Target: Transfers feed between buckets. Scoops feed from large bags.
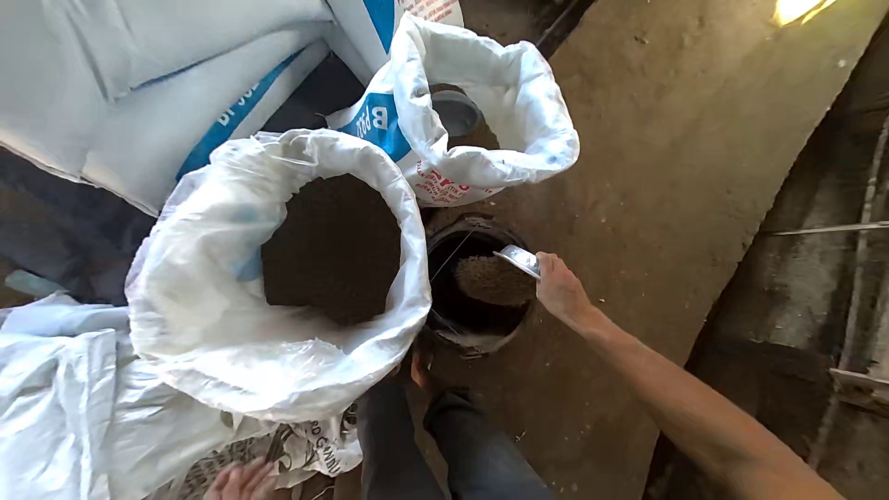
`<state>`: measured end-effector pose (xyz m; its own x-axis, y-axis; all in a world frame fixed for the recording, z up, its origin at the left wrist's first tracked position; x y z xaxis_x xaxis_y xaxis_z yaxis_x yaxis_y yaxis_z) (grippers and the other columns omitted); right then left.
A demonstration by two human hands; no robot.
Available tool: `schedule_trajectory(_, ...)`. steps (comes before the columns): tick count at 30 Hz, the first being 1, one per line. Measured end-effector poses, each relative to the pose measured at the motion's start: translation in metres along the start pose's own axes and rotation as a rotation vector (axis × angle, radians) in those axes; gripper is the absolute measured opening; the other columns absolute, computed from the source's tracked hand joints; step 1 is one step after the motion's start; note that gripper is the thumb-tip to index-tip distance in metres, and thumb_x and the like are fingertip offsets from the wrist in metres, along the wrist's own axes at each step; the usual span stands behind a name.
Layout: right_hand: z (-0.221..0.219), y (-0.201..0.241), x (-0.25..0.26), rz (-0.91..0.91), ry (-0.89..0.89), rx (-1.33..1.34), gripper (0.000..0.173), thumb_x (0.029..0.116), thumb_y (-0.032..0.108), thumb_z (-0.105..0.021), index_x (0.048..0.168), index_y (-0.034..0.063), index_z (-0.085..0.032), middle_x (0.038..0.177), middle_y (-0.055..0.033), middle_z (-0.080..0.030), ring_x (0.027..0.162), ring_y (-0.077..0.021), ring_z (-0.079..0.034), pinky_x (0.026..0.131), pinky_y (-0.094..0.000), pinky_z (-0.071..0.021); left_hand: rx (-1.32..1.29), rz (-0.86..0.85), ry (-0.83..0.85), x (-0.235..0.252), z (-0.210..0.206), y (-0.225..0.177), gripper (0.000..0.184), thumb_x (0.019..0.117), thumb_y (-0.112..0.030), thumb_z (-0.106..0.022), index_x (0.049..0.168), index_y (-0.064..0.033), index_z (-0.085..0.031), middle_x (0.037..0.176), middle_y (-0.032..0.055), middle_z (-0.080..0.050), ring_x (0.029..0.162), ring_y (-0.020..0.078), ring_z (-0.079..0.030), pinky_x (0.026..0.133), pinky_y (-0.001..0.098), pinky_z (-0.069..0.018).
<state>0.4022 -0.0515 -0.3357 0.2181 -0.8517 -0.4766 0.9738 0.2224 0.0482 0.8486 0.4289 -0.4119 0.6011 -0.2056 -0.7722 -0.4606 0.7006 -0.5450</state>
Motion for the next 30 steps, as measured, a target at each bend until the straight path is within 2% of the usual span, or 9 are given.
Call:
schedule_trajectory(3, -0.036, -0.007, -0.019, 0.256, -0.353, -0.004, 0.039, 0.0851, -0.009, -0.063, 0.124, -0.0093, -0.061, 0.123, -0.0329, -0.063, 0.118, -0.0524, -0.061, 0.097, -0.0631, -0.0507, -0.092, -0.136, 0.078, -0.003, -0.015, -0.052, 0.054, 0.109, -0.04, -0.018, 0.151, -0.0061, -0.021, 0.119, 0.0011, -0.063, 0.103, 0.0112, -0.067, 0.084, 0.036, -0.058)
schedule_trajectory(6, -0.032, -0.014, -0.038, 0.409, -0.571, 0.088, 0.054, 0.0716, -0.011, -0.07, 0.124, -0.0073, -0.059, 0.12, -0.0344, -0.062, 0.115, -0.0539, -0.06, 0.099, -0.0621, -0.0504, -0.187, -0.225, 0.179, -0.013, -0.034, -0.103, 0.065, 0.1057, -0.059, -0.022, 0.151, -0.0132, -0.024, 0.126, -0.0048, -0.064, 0.116, 0.0139, -0.065, 0.092, 0.0414, -0.0572)
schedule_trajectory(11, 0.086, 0.079, -0.053, 0.69, -0.652, 0.324, 0.044, 0.0952, 0.013, -0.053, 0.137, 0.012, -0.039, 0.136, -0.0175, -0.058, 0.136, -0.0291, -0.052, 0.119, -0.0437, -0.0381, -0.263, -0.248, 0.118, -0.011, -0.057, -0.167, 0.125, 0.0698, -0.093, -0.057, 0.157, -0.0115, -0.019, 0.13, -0.0016, -0.06, 0.114, 0.0138, -0.063, 0.084, 0.0429, -0.0584)
schedule_trajectory(14, 0.135, 0.209, -0.043, 0.877, -0.526, 0.341, 0.032, 0.1008, 0.016, -0.051, 0.13, 0.0046, -0.053, 0.126, -0.0167, -0.066, 0.125, -0.0258, -0.062, 0.116, -0.0434, -0.0431, -0.303, -0.244, 0.068, 0.005, -0.065, -0.19, 0.121, 0.0748, -0.08, -0.067, 0.156, -0.0083, -0.013, 0.13, 0.0005, -0.058, 0.108, 0.0072, -0.064, 0.082, 0.031, -0.0597)
schedule_trajectory(18, 0.059, 0.366, 0.056, 0.917, -0.205, 0.14, 0.037, 0.089, -0.002, -0.065, 0.126, -0.0023, -0.066, 0.114, -0.0229, -0.07, 0.11, -0.0404, -0.068, 0.096, -0.055, -0.0541, -0.234, -0.161, 0.015, 0.014, -0.076, -0.209, 0.109, 0.0795, -0.052, -0.072, 0.156, -0.0023, -0.013, 0.135, 0.011, -0.054, 0.109, 0.0085, -0.064, 0.088, 0.0315, -0.0591)
schedule_trajectory(21, -0.021, 0.421, 0.166, 0.695, -0.018, 0.018, 0.037, 0.0911, 0.0, -0.065, 0.127, -0.004, -0.064, 0.125, -0.0297, -0.064, 0.121, -0.049, -0.06, 0.1, -0.0634, -0.0493, -0.171, -0.046, 0.006, 0.019, -0.076, -0.215, 0.092, 0.0785, -0.028, -0.07, 0.154, -0.0025, -0.025, 0.125, 0.011, -0.061, 0.098, 0.0088, -0.069, 0.08, 0.0297, -0.0612)
schedule_trajectory(25, -0.09, 0.439, 0.242, 0.535, -0.05, 0.124, 0.043, 0.0904, 0.022, -0.074, 0.12, -0.008, -0.068, 0.121, -0.0308, -0.067, 0.12, -0.0469, -0.063, 0.101, -0.0641, -0.0476, -0.255, 0.051, 0.051, 0.023, -0.073, -0.214, 0.049, 0.0806, 0.001, -0.052, 0.13, -0.0002, -0.047, 0.092, -0.0054, -0.069, 0.077, -0.0011, -0.069, 0.069, 0.0215, -0.061)
schedule_trajectory(28, -0.082, 0.443, 0.223, 0.674, 0.082, 0.27, 0.05, 0.0978, 0.025, -0.071, 0.131, -0.0111, -0.061, 0.134, -0.0311, -0.061, 0.133, -0.0353, -0.055, 0.119, -0.0389, -0.0346, -0.433, 0.055, 0.13, 0.027, -0.073, -0.213, 0.039, 0.0784, 0.013, -0.042, 0.103, -0.0135, -0.058, 0.08, -0.0148, -0.073, 0.073, -0.0046, -0.069, 0.068, 0.0182, -0.06)
schedule_trajectory(30, -0.014, 0.453, 0.169, 1.025, -0.228, 0.472, 0.044, 0.0982, 0.017, -0.063, 0.094, -0.0268, -0.064, 0.091, -0.0437, -0.064, 0.096, -0.0392, -0.068, 0.102, -0.0161, -0.0403, -0.519, 0.047, 0.204, 0.029, -0.074, -0.209, 0.046, 0.0767, 0.014, -0.043, 0.096, -0.0209, -0.065, 0.083, -0.0153, -0.076, 0.076, -0.0057, -0.07, 0.071, 0.017, -0.0593)
Point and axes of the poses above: each hand's wrist, its own x-axis towards the middle knuckle, its own z-axis out of the back of the hand, y = z × x, the point moved 7 cm from there along x, towards the middle knuckle
